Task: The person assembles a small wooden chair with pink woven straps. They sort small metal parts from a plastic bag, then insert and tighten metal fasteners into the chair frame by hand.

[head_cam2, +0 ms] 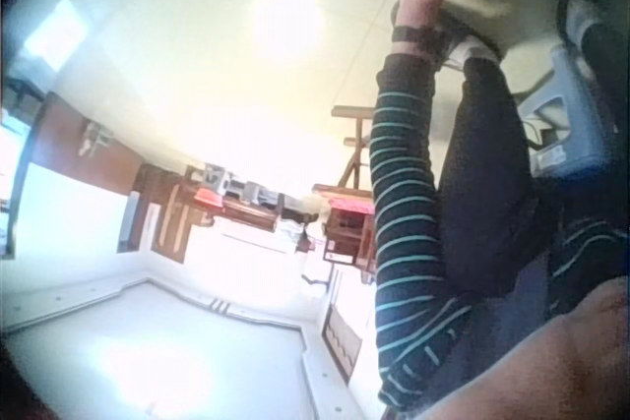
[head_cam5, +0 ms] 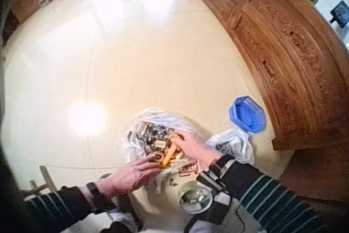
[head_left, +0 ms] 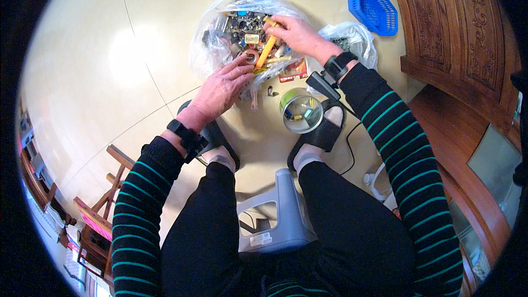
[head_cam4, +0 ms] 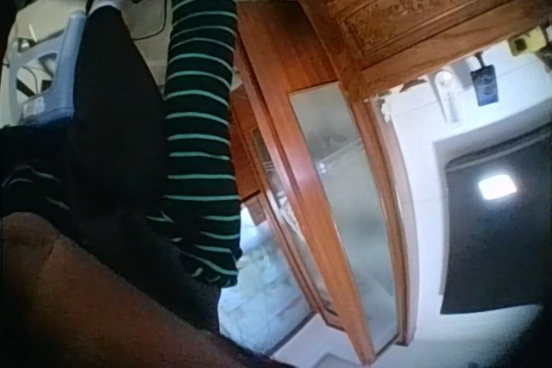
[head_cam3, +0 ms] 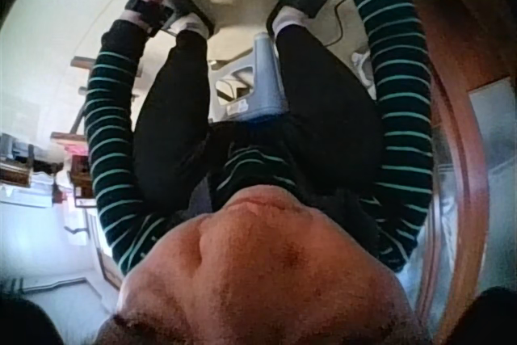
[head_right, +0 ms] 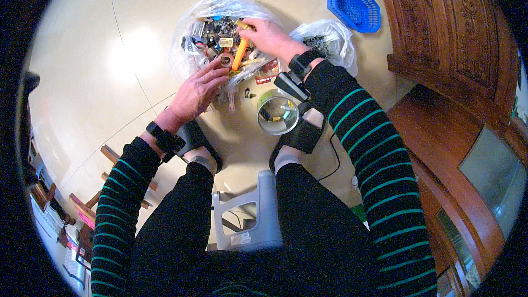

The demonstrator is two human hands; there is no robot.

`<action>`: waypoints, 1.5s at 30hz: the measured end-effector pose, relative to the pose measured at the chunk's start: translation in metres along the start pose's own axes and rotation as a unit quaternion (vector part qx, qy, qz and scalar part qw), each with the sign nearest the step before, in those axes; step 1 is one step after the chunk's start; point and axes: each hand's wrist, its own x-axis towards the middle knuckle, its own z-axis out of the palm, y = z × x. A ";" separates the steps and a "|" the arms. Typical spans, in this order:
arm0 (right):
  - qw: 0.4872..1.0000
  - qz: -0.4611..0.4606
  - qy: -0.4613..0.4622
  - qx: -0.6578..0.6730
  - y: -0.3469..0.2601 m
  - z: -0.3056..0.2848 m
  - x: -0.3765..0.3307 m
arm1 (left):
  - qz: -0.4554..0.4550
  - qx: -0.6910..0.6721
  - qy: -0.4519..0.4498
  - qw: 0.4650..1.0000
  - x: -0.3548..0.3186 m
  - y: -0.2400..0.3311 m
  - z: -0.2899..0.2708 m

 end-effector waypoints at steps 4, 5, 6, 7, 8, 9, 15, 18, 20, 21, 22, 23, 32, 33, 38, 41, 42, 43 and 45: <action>0.992 0.076 0.007 0.101 -0.009 -0.009 0.002 | 0.006 -0.006 0.014 1.000 0.003 0.001 -0.002; 0.997 0.043 0.015 0.059 -0.014 -0.010 0.001 | 0.007 -0.008 0.022 1.000 0.003 0.001 -0.003; 0.998 0.050 0.024 0.007 -0.018 -0.013 -0.003 | 0.008 -0.010 0.029 1.000 0.002 0.001 -0.004; 0.998 0.041 0.036 -0.038 -0.023 -0.014 -0.008 | 0.010 -0.013 0.035 0.999 0.002 0.002 -0.005; 0.991 -0.022 0.097 -0.090 -0.029 -0.007 -0.010 | -0.016 -0.038 0.041 0.998 0.000 0.003 -0.006; 0.984 -0.062 0.102 -0.133 -0.035 -0.001 -0.012 | -0.042 -0.062 0.047 0.996 -0.002 0.003 -0.008; 0.943 -0.207 0.053 -0.256 -0.042 0.041 -0.013 | -0.174 -0.071 0.101 0.977 0.006 -0.006 -0.012; 0.952 -0.177 0.062 -0.242 -0.038 0.049 -0.011 | -0.154 -0.029 0.144 0.977 0.020 -0.021 -0.012; 0.968 -0.157 0.073 -0.181 -0.035 0.042 -0.011 | -0.178 0.011 0.097 0.979 0.026 -0.030 -0.012; 0.973 -0.158 0.089 -0.143 -0.035 0.036 -0.010 | -0.195 0.032 0.068 0.978 0.028 -0.033 -0.011; 0.978 -0.148 0.098 -0.108 -0.035 0.027 -0.007 | -0.202 0.032 0.069 0.976 0.028 -0.035 -0.011; 0.982 -0.137 0.104 -0.073 -0.034 0.017 -0.005 | -0.203 0.023 0.070 0.976 0.028 -0.035 -0.010; 0.962 -0.145 -0.025 -0.231 -0.042 -0.003 -0.026 | -0.077 0.016 0.109 0.991 0.010 -0.017 -0.013; 0.940 -0.179 -0.032 -0.290 -0.041 0.004 -0.031 | -0.073 0.005 0.083 0.994 0.007 -0.014 -0.012; 0.874 -0.264 0.004 -0.408 -0.029 0.026 -0.046 | -0.028 0.017 0.023 0.999 -0.014 -0.001 0.002; 0.878 -0.259 0.032 -0.401 -0.020 0.026 -0.044 | -0.032 0.057 -0.007 0.998 -0.021 0.001 0.012; 0.874 -0.261 0.052 -0.406 -0.017 0.023 -0.042 | -0.037 0.070 -0.011 0.997 -0.021 0.000 0.013; 0.872 -0.255 0.064 -0.413 -0.015 0.017 -0.039 | -0.054 0.080 -0.042 0.994 -0.020 -0.001 0.014; 0.869 -0.250 0.091 -0.417 -0.012 0.006 -0.031 | -0.073 0.062 -0.034 0.995 -0.012 -0.011 0.010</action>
